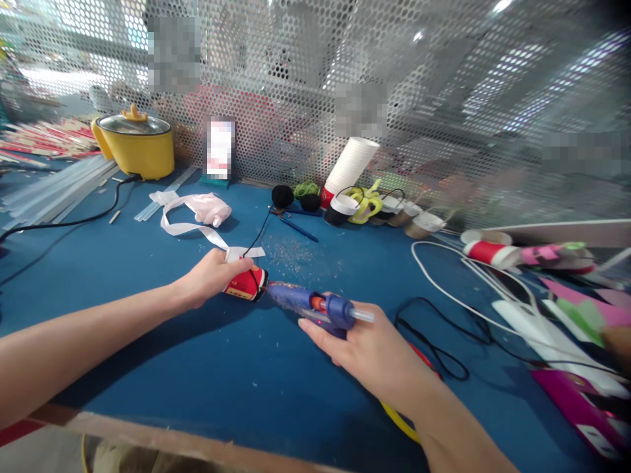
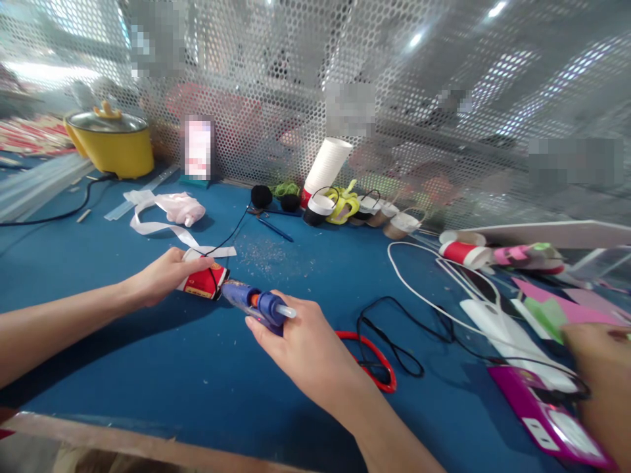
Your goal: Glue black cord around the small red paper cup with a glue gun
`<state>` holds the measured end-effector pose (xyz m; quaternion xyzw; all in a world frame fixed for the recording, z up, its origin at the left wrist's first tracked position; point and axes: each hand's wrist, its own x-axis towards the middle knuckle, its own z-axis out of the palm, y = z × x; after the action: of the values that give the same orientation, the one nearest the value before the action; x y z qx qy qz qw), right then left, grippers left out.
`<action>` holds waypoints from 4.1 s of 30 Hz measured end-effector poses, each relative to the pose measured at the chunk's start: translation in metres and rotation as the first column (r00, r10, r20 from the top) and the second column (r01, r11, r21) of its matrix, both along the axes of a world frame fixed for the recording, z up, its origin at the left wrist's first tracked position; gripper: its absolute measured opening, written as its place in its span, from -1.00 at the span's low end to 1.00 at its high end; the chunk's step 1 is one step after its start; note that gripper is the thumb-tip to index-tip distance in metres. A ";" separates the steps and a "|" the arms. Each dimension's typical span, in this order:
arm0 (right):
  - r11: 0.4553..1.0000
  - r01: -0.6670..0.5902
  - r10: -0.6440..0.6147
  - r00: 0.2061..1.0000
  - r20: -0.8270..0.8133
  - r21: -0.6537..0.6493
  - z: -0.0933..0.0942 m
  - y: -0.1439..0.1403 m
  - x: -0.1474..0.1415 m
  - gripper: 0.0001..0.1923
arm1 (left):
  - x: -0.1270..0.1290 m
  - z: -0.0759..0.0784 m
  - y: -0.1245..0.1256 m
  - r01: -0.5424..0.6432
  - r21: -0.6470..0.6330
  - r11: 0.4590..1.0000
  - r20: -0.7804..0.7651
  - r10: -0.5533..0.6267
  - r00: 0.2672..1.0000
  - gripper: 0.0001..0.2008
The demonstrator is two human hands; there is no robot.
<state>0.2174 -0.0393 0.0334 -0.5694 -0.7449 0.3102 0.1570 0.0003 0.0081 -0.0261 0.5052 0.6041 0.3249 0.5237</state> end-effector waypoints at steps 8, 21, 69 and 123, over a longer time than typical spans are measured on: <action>0.998 0.006 -0.009 0.999 0.044 0.060 0.001 0.003 0.000 -0.78 | 0.003 0.009 -0.003 0.011 0.027 1.000 -0.048 -0.010 0.999 -0.65; 1.000 0.025 -0.025 1.000 0.001 0.011 -0.001 0.001 0.000 -0.80 | 0.007 0.013 -0.004 0.005 0.059 0.998 -0.045 -0.002 0.999 -0.64; 0.997 0.078 -0.077 0.997 0.028 -0.017 0.004 0.005 -0.006 -0.76 | 0.002 -0.004 0.001 0.018 0.094 0.995 -0.058 -0.013 0.998 -0.63; 0.994 0.106 -0.106 0.994 -0.003 -0.016 0.016 0.009 -0.008 -0.81 | 0.003 -0.001 -0.014 0.166 0.338 0.926 -0.143 -0.124 0.982 -0.57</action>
<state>0.2092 -0.0298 0.0493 -0.6089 -0.7107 0.3084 0.1703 0.0032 -0.0064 -0.0274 0.6517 0.5280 0.3564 0.4118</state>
